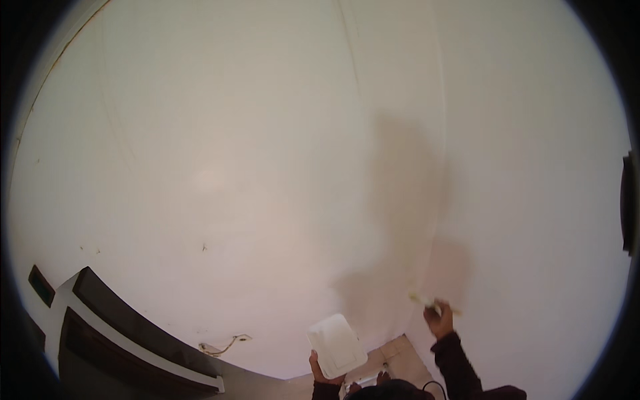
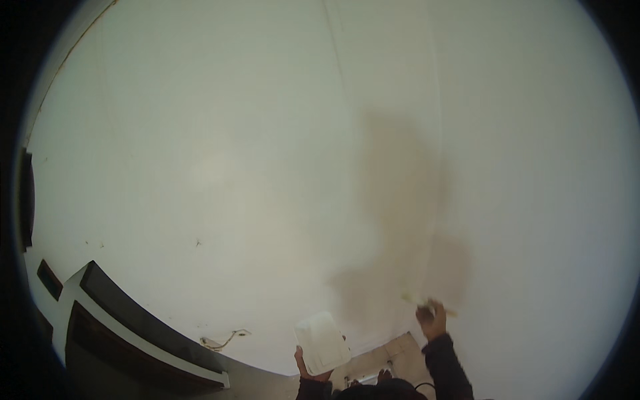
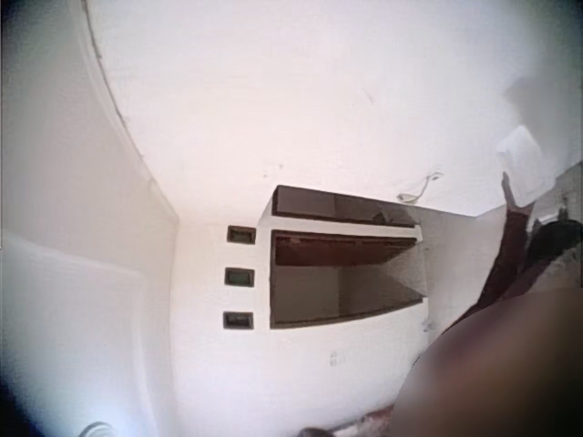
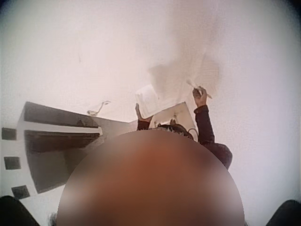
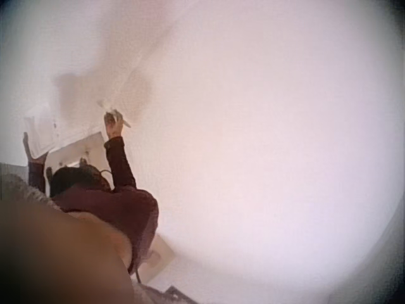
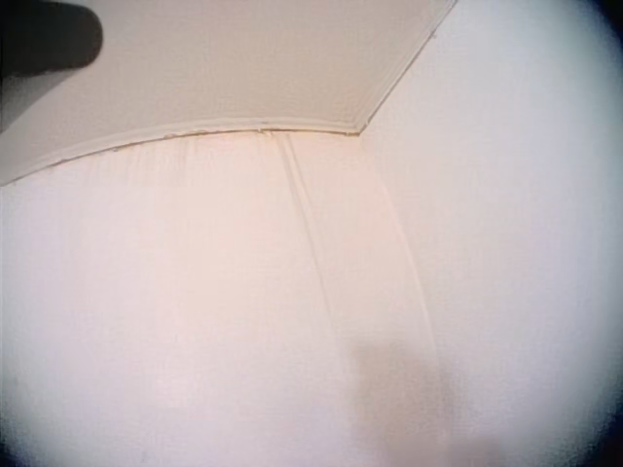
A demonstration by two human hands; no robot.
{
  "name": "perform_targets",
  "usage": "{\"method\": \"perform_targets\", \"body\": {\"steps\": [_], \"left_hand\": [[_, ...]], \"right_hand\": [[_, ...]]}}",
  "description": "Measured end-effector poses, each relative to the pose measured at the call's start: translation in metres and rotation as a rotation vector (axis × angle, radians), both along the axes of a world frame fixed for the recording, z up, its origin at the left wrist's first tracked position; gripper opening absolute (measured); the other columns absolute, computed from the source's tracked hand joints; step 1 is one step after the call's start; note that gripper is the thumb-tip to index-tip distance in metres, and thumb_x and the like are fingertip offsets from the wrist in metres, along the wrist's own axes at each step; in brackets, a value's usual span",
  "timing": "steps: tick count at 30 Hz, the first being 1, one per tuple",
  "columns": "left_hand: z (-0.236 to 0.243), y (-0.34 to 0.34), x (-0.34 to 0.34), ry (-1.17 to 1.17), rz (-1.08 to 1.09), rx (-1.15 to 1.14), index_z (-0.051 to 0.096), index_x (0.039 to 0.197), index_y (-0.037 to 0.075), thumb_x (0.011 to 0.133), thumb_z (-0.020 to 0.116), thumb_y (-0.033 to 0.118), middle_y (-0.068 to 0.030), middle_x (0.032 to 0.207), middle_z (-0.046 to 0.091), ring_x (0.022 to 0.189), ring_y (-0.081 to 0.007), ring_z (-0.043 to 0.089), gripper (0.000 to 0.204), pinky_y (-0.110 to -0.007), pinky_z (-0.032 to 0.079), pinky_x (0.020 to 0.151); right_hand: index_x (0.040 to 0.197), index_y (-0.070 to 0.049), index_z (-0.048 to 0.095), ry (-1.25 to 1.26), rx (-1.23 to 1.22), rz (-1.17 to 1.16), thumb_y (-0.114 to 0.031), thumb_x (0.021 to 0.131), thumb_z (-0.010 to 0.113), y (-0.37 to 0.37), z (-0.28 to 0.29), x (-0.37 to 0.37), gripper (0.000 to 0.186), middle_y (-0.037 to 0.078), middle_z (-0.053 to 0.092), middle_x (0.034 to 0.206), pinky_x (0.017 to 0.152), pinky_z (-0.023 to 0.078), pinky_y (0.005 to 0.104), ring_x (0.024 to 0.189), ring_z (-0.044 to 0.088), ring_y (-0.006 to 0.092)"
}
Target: The person paints a white ceiling using a paintbrush and a small white paint tray. They repeatedly dip the brush into the tray and apply white paint to the ceiling surface in a systematic manner.
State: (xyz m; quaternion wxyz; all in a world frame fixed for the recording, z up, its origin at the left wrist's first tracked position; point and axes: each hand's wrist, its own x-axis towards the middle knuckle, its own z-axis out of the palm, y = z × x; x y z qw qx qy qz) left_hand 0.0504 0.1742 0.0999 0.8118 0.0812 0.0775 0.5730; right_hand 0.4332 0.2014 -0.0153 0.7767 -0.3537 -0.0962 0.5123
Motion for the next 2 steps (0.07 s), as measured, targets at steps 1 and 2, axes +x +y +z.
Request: {"method": "perform_targets", "body": {"steps": [1,2], "left_hand": [[-0.001,-0.003,0.003,0.023,0.009,0.028,0.032,0.153,0.015,0.086,0.062,0.053,-0.0144,0.151,0.043,0.135,-0.0406,0.045,0.083,-0.064,0.038,0.109],[-0.001,-0.007,0.005,0.051,0.026,0.055,0.029,0.154,0.016,0.086,0.062,0.054,-0.0146,0.152,0.041,0.136,-0.0418,0.044,0.085,-0.064,0.038,0.109]], "right_hand": [[0.106,-0.011,0.062,0.277,-0.073,-0.027,-0.033,0.092,0.059,-0.021,-0.022,-0.001,0.026,0.012,0.066,0.104,0.085,0.056,0.0418,0.098,0.065,0.0266],[0.107,-0.011,0.061,0.556,-0.152,-0.092,-0.037,0.089,0.059,-0.042,-0.043,-0.003,0.032,0.013,0.065,0.106,0.085,0.055,0.0427,0.099,0.065,0.028]]}}
